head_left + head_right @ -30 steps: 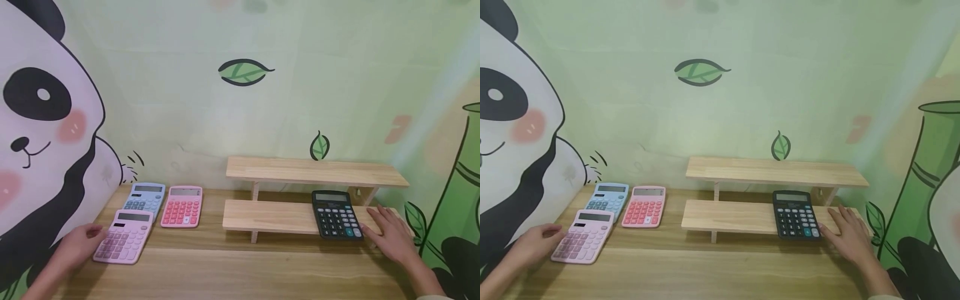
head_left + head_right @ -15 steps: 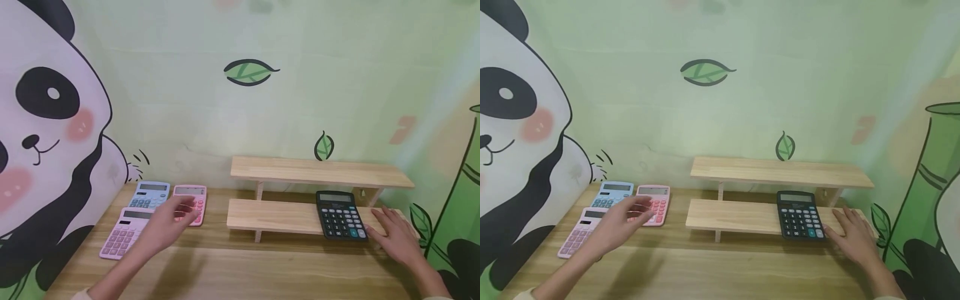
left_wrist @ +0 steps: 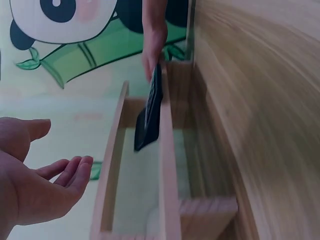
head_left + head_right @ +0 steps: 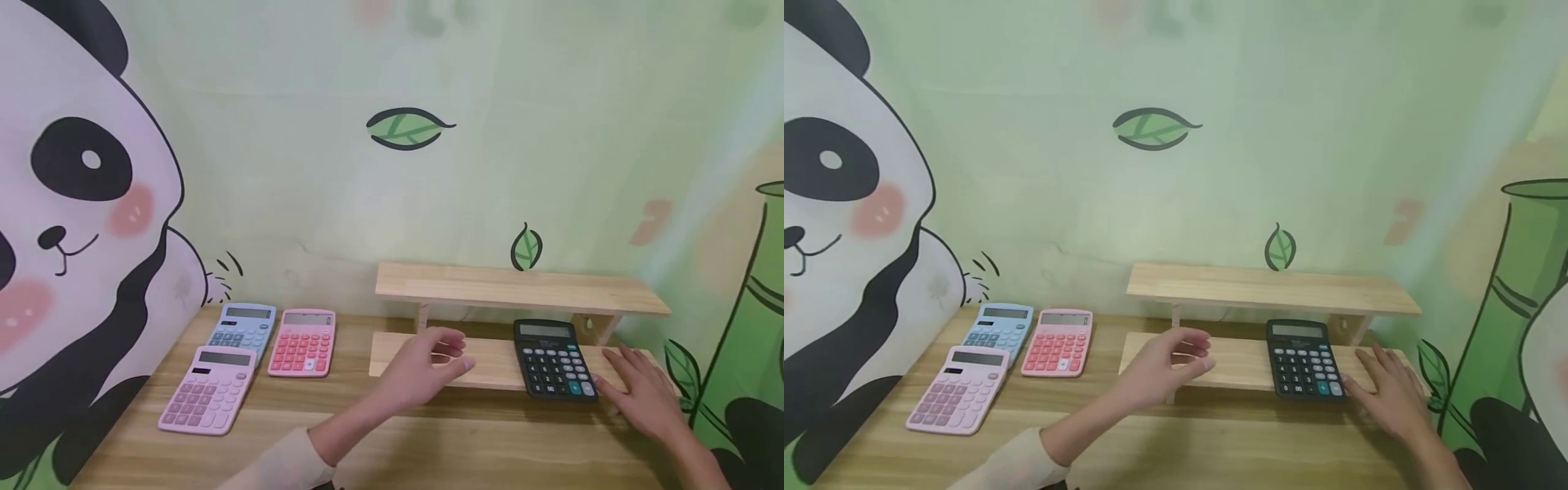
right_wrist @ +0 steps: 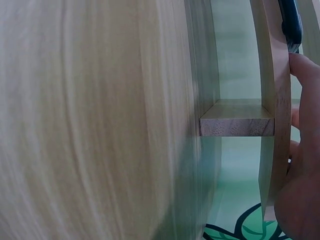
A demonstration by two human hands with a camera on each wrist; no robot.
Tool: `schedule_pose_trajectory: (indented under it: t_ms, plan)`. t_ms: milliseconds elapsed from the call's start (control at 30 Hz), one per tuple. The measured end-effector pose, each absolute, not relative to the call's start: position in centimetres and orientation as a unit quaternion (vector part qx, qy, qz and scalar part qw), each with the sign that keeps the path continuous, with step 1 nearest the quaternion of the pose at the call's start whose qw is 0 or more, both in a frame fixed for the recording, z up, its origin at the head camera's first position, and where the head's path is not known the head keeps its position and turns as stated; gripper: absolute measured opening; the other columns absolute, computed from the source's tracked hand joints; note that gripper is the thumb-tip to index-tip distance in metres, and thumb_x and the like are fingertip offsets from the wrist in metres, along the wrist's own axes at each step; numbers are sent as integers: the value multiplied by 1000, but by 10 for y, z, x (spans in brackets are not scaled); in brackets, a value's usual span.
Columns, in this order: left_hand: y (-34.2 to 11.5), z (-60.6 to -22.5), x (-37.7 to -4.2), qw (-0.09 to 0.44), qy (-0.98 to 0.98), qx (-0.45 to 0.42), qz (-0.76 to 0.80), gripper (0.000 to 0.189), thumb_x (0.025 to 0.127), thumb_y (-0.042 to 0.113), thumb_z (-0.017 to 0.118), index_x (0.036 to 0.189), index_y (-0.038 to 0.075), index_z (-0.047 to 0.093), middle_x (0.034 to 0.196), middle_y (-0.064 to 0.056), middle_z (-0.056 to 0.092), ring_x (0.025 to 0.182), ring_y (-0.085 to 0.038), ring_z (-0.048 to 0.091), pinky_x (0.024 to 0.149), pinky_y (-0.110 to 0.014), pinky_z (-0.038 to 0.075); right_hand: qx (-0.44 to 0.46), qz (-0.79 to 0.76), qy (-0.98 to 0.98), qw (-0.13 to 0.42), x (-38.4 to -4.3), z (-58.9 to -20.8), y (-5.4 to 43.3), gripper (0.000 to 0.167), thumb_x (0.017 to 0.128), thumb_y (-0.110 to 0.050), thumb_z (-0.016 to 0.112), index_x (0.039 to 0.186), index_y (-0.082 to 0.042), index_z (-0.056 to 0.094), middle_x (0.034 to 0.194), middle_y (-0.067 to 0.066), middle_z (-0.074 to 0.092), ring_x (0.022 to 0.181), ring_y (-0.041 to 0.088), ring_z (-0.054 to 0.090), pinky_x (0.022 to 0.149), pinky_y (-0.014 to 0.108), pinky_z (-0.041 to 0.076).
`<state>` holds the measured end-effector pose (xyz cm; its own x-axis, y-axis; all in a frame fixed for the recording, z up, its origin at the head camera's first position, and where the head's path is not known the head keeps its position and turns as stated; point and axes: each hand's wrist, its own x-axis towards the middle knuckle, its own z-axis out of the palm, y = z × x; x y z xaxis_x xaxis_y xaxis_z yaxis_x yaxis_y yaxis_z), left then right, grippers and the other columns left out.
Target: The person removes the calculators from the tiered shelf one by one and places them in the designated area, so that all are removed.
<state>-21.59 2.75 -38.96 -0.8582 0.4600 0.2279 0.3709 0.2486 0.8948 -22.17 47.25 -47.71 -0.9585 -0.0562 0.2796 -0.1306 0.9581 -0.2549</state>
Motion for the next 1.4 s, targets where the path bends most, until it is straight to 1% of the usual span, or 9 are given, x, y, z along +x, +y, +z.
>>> schedule_pose_trajectory:
  t_ms: [133,233,367,567,867,1067,1133,1267,1400]
  plan:
    - [58,-395,-218,64,778,256,571,49,99,41,76,135,9,66,123,1,70,109,-6,67,97,-24,57,43,139,-981,132,-219,-477,474,75,106,-50,59,151,8,47,155,45,33,144,66,26,111,85,17]
    - [79,-400,-220,78,765,251,588,49,98,37,78,135,6,66,122,-1,71,106,-5,68,94,-21,57,39,139,-982,124,-219,-477,475,76,106,-52,58,152,8,45,156,45,32,145,66,24,112,85,16]
    - [101,-409,-220,93,754,231,608,51,97,35,80,135,3,67,118,0,73,105,-5,68,89,-20,58,38,137,-982,121,-221,-478,475,77,106,-52,57,152,8,45,156,45,31,145,66,23,113,84,15]
    - [126,-429,-221,120,752,197,618,48,95,36,81,129,3,72,105,10,74,98,-4,69,82,-21,59,40,135,-982,129,-221,-478,477,76,106,-51,59,152,8,45,156,45,33,144,66,25,113,83,16]
    - [147,-456,-215,138,765,151,611,26,92,28,85,104,6,80,86,6,73,77,-4,64,68,-22,56,40,134,-982,124,-221,-479,475,77,106,-52,58,153,8,45,157,44,32,145,66,24,113,83,16]
    - [157,-463,-207,160,753,131,625,27,94,27,83,102,2,79,79,0,75,74,-12,69,59,-23,53,44,134,-981,132,-220,-479,474,75,106,-50,59,151,9,46,155,45,33,143,66,26,112,84,17]
    - [161,-466,-205,169,740,119,640,25,95,25,81,102,1,77,80,-4,76,77,-17,73,60,-26,55,43,135,-981,132,-220,-479,473,75,106,-50,59,151,9,46,155,45,33,144,66,25,112,84,17]
    - [170,-474,-205,175,688,90,698,20,99,16,76,105,-3,74,89,-13,77,86,-28,78,76,-38,66,43,138,-981,132,-222,-479,474,75,106,-50,59,153,7,45,156,44,32,144,66,24,113,84,16]
    - [178,-479,-205,172,639,74,746,17,102,10,72,108,-6,74,93,-15,76,90,-30,78,85,-42,66,43,138,-981,127,-222,-481,476,76,106,-50,59,153,7,45,157,44,31,145,65,24,113,84,16]
